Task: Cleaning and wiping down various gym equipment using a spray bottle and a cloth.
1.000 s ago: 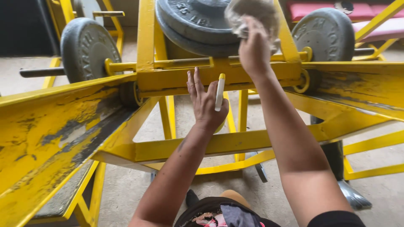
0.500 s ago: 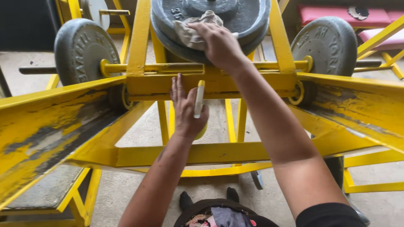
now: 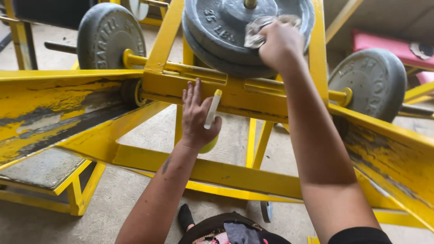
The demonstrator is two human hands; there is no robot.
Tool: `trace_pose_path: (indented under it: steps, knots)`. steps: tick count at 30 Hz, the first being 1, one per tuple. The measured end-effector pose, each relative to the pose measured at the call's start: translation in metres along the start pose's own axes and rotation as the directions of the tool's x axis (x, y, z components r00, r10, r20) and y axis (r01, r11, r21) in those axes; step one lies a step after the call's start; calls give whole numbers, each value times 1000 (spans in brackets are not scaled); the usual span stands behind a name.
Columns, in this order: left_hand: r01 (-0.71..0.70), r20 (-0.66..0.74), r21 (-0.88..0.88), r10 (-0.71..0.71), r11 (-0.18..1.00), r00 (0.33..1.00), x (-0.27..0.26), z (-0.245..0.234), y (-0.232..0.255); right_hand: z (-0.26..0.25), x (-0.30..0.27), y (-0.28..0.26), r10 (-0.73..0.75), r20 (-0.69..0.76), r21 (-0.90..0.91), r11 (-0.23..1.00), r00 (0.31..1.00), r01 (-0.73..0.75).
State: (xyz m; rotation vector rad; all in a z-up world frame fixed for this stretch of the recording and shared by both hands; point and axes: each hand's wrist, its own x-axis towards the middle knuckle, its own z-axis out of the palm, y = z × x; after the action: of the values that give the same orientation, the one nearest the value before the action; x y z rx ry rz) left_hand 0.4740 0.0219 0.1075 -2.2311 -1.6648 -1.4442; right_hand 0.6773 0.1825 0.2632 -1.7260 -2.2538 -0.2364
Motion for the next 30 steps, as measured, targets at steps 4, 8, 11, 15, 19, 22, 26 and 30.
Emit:
trace_pose_path:
  steps: [4, 8, 11, 15, 19, 22, 26, 30]
  knots:
    - [1, -21, 12, 0, 1000, 1000, 2, 0, 0, 14, 5, -64, -134, 1, 240, 962, 991, 130]
    - [-15, -22, -33, 14, 999, 1000, 6, -7, 1, 54, 49, -100, -235, -153, 421, 863, 960, 279]
    - [-15, -6, -17, 15, 1000, 1000, 9, -7, 2, 105, 108, -106, -267, -221, 441, 831, 938, 340]
    - [-3, 20, 27, 3, 1000, 1000, 9, -6, 3, 138, 187, -100, -262, -283, 406, 839, 923, 363]
    - [-7, 16, 33, 6, 999, 1000, 10, -4, 0, 110, 193, -106, -185, -147, 459, 857, 972, 232]
    - [12, 22, 10, -12, 1000, 1000, 7, -5, 0, 109, 178, -104, -200, -99, 454, 863, 975, 223]
    - [-4, 30, 5, 3, 1000, 1000, 11, -6, -2, 80, 134, -101, -265, -53, 408, 874, 963, 263]
    - [-14, 27, 4, 14, 1000, 1000, 6, -4, -3, 28, 53, -83, -326, 4, 420, 859, 945, 294]
